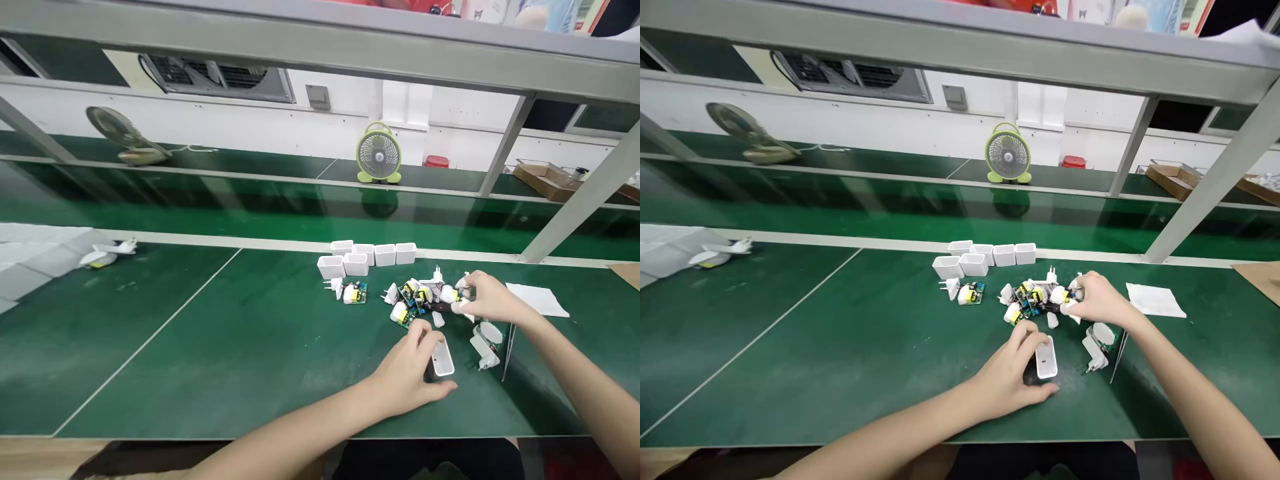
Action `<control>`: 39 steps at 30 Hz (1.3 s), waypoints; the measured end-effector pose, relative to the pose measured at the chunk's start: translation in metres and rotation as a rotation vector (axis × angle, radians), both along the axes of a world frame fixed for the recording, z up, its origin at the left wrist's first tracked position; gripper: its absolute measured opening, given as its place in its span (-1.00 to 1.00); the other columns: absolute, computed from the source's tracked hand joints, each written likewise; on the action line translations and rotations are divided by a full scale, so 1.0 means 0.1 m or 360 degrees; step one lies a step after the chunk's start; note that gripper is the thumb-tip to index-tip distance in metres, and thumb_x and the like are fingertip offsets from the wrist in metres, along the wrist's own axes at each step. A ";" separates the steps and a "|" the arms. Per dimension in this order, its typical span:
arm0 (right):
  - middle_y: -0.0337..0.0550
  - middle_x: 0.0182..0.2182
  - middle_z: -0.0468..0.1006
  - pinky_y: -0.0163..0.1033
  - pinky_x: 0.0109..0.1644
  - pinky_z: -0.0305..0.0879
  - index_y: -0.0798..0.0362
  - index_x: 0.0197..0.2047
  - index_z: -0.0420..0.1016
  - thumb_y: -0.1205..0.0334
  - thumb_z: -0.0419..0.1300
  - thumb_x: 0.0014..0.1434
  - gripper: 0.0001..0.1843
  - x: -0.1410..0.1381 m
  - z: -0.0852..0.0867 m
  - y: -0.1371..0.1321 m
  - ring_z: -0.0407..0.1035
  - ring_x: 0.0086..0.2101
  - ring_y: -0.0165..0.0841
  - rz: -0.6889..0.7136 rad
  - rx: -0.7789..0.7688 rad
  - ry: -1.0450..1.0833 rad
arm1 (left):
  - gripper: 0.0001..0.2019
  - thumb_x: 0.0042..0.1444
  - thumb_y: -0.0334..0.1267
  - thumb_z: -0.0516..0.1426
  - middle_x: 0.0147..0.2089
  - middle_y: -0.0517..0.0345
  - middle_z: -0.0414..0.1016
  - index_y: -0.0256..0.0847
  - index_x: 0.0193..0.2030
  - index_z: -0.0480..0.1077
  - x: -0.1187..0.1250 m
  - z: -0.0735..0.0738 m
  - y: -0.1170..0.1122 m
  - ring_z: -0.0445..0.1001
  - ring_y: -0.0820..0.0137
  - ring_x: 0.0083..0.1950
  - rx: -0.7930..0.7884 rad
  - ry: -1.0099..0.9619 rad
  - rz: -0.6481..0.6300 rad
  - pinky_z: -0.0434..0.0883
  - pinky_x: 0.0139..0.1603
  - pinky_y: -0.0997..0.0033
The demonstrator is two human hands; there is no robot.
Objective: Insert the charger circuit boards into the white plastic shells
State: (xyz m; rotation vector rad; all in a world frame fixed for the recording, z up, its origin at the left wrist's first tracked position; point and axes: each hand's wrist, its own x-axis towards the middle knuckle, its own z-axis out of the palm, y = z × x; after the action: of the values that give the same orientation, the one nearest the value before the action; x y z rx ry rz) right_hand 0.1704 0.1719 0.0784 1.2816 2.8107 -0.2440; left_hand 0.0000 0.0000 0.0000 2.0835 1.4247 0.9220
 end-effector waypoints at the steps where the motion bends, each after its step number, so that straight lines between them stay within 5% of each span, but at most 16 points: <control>1: -0.12 -0.36 0.48 -0.25 -0.26 0.23 0.08 -0.36 0.41 0.17 0.26 0.00 -0.83 0.04 0.01 0.07 0.36 -0.29 -0.24 -0.0025 0.0012 -0.0014 | -0.27 -0.07 -0.06 0.42 0.07 -0.09 0.28 -0.22 0.17 0.23 0.00 -0.04 -0.01 0.46 0.30 -0.22 -0.0037 -0.0069 0.0027 0.49 -0.29 0.30; 5: 0.19 -0.11 0.45 -0.01 0.03 0.22 0.21 -0.15 0.43 0.29 0.28 0.00 -0.68 0.13 -0.03 0.28 0.28 -0.04 0.05 -0.0066 0.0337 -0.0109 | -0.14 -0.04 -0.14 0.42 0.22 -0.17 0.30 -0.14 0.31 0.06 0.00 -0.13 -0.05 0.42 0.04 0.16 -0.0192 -0.0297 0.0069 0.47 0.10 0.05; 9: 0.30 0.06 0.34 0.11 0.29 -0.09 0.26 0.00 0.42 0.57 0.13 0.00 -0.57 0.19 -0.07 0.34 0.14 0.13 0.10 0.0148 0.0503 -0.0279 | -0.36 0.01 -0.30 0.35 0.11 -0.07 0.43 -0.16 0.20 0.19 0.01 -0.09 -0.05 0.43 0.09 0.11 -0.0365 -0.0423 0.0158 0.45 0.08 0.05; 16: 0.02 -0.13 0.45 -0.10 0.02 0.20 0.12 -0.05 0.47 0.31 0.17 0.11 -0.70 0.38 0.17 0.48 0.35 -0.08 -0.11 0.0109 0.0222 -0.0390 | -0.50 -0.03 -0.32 0.35 0.02 0.04 0.46 -0.14 0.05 0.31 -0.03 0.03 -0.04 0.41 0.13 0.06 -0.0278 -0.0516 0.0155 0.41 0.06 0.08; 20: 0.08 -0.09 0.49 -0.08 0.02 0.18 0.14 -0.03 0.46 0.33 0.23 -0.02 -0.58 0.30 0.08 0.60 0.35 -0.02 0.00 0.0038 0.0034 -0.0416 | -0.48 0.02 -0.34 0.29 0.15 0.03 0.42 -0.10 0.14 0.29 -0.11 0.10 -0.02 0.39 0.17 0.19 -0.0064 -0.0685 0.0089 0.37 0.20 0.15; 23: -0.03 -0.32 0.52 -0.06 0.01 0.16 0.09 -0.27 0.46 0.38 0.26 -0.13 -0.74 0.20 -0.02 0.66 0.40 -0.15 -0.03 0.0004 -0.0132 -0.0364 | -0.46 0.03 -0.33 0.29 0.18 0.03 0.41 -0.09 0.16 0.29 -0.17 0.17 -0.01 0.41 0.22 0.19 -0.0045 -0.0836 0.0031 0.38 0.22 0.23; 27: -0.21 -0.60 0.33 -0.02 0.02 0.16 0.05 -0.54 0.29 0.41 0.27 -0.25 -0.79 0.23 0.02 0.72 0.36 -0.34 -0.12 -0.0041 -0.0371 -0.0053 | -0.52 0.04 -0.31 0.28 0.07 0.02 0.45 -0.14 0.13 0.32 -0.20 0.24 0.01 0.47 0.27 0.07 -0.0050 -0.0962 0.0000 0.43 0.13 0.27; 30: -0.10 -0.43 0.49 0.01 0.03 0.23 0.07 -0.40 0.47 0.27 0.40 -0.26 -0.71 0.40 0.13 0.74 0.39 -0.26 -0.08 -0.0117 -0.0626 0.0371 | -0.53 0.04 -0.29 0.29 0.09 -0.05 0.42 -0.18 0.12 0.34 -0.20 0.25 0.02 0.47 0.25 0.08 -0.0090 -0.1055 0.0002 0.43 0.12 0.28; 34: 0.02 -0.01 0.50 0.10 0.28 0.11 0.02 -0.02 0.49 -0.24 0.40 -0.16 -0.29 0.50 0.16 0.56 0.31 0.09 0.00 -0.0323 -0.0837 0.1172 | -0.41 0.05 -0.21 0.30 0.18 -0.11 0.40 -0.16 0.22 0.26 -0.20 0.23 0.00 0.45 0.19 0.14 -0.0402 -0.1270 -0.0062 0.41 0.16 0.28; 37: -0.01 0.03 0.47 0.13 0.32 0.10 -0.04 0.01 0.45 -0.56 0.30 -0.37 -0.01 0.36 0.09 0.18 0.28 0.14 0.00 -0.0436 -0.1013 0.1675 | -0.41 0.06 0.02 0.32 0.16 -0.10 0.45 -0.18 0.17 0.35 -0.21 0.17 -0.05 0.46 0.14 0.15 -0.0768 -0.1580 -0.0001 0.40 0.18 0.30; 39: 0.01 -0.03 0.51 0.14 0.21 0.27 -0.04 0.01 0.44 -0.53 0.37 -0.46 0.04 0.19 0.01 -0.06 0.40 0.03 -0.02 -0.0443 -0.1197 0.1878 | -0.36 0.04 0.19 0.30 -0.03 -0.07 0.56 -0.19 0.14 0.42 -0.24 0.06 -0.04 0.54 0.16 -0.08 -0.1053 -0.1751 0.0164 0.46 0.05 0.31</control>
State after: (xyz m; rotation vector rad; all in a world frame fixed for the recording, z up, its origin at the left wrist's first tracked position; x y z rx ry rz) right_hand 0.1894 0.1658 0.0790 1.5463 2.5230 -2.4470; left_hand -0.0237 -0.0043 0.0060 0.7653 0.9880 1.1444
